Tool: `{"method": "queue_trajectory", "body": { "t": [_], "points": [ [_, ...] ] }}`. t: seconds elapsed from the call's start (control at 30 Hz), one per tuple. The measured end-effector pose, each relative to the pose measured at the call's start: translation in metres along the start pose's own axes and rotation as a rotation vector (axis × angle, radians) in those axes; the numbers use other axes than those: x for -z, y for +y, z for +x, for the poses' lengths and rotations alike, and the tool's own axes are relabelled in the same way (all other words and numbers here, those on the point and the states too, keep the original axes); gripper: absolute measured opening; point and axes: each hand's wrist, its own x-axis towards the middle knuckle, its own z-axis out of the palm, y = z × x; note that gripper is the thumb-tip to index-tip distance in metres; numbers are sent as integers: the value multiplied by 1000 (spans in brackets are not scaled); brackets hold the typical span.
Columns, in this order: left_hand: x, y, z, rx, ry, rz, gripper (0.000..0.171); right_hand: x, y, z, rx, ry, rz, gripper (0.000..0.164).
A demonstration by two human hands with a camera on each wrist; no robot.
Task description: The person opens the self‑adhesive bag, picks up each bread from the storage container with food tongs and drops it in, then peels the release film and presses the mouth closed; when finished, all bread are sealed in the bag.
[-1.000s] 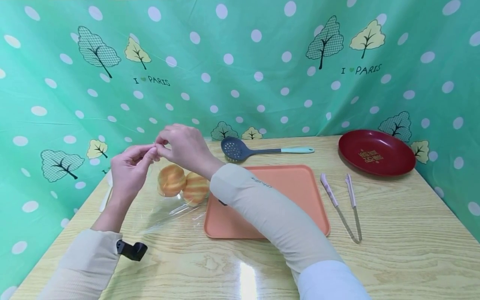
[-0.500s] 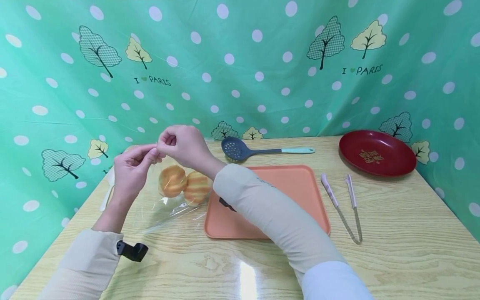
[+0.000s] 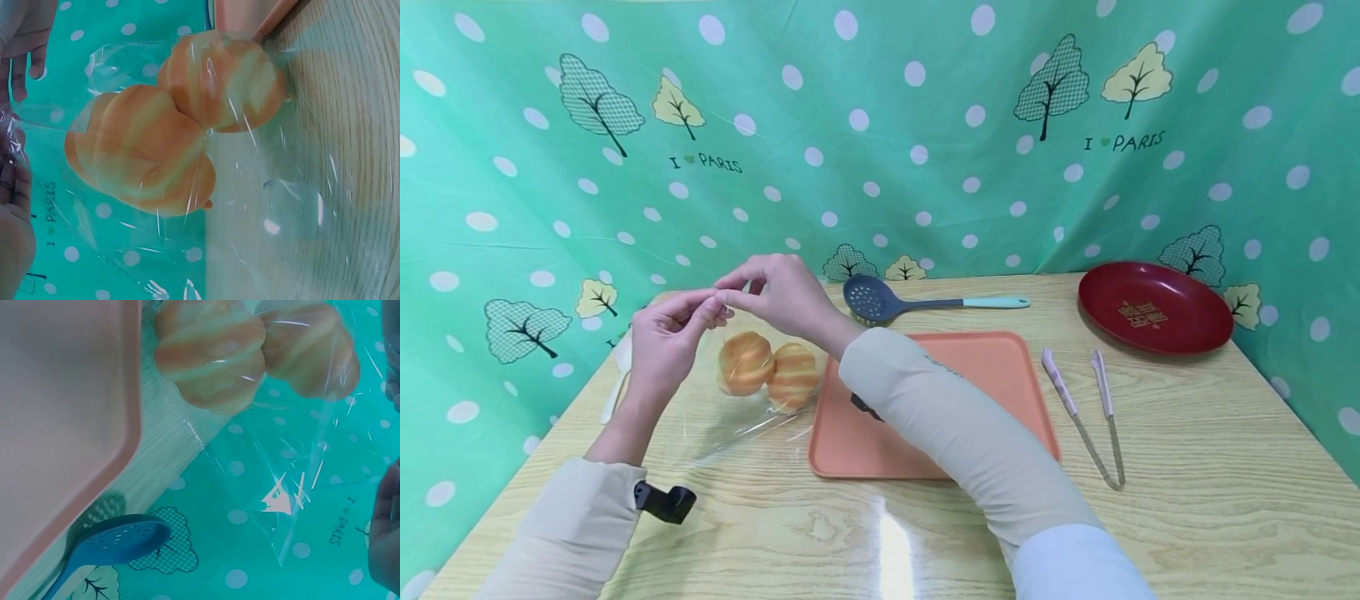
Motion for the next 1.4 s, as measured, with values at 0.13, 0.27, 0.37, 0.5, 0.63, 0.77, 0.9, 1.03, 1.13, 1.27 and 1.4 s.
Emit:
{"method": "queue_trajectory", "body": {
  "t": [0.13, 0.27, 0.37, 0.5, 0.63, 0.77, 0.9, 1.03, 1.13, 1.27, 1.4],
  "points": [
    [0, 1, 0, -6, 5, 21, 15, -2, 1, -1, 51, 28, -38, 17],
    [0, 1, -1, -16, 15, 31, 14, -4, 2, -2, 98, 54, -57, 16],
    [0, 0, 0, -25, 19, 35, 14, -4, 2, -3, 127, 69, -71, 14],
    [0, 1, 0, -37, 18, 54, 14, -4, 2, -4, 168, 86, -108, 13],
    [-1, 0, 0, -53, 15, 80, 12, -4, 3, -5, 231, 107, -177, 12],
    [-1, -1, -1, -72, 13, 108, 11, -4, 2, -6, 266, 117, -244, 11],
    [-3, -2, -1, -86, 9, 121, 11, -6, 0, -6, 208, 116, -230, 12],
    [-3, -3, 0, -97, 6, 105, 11, -6, -4, -5, 72, 103, -148, 13],
    [-4, -5, 0, -112, 3, 80, 11, -6, -7, -4, -26, 92, -90, 13],
    [-4, -6, 0, -118, 2, 64, 11, -6, -8, -3, -142, 81, 8, 15],
    [-5, -5, 0, -101, 12, 52, 10, -7, -8, -3, -220, 87, 125, 16]
  ]
}}
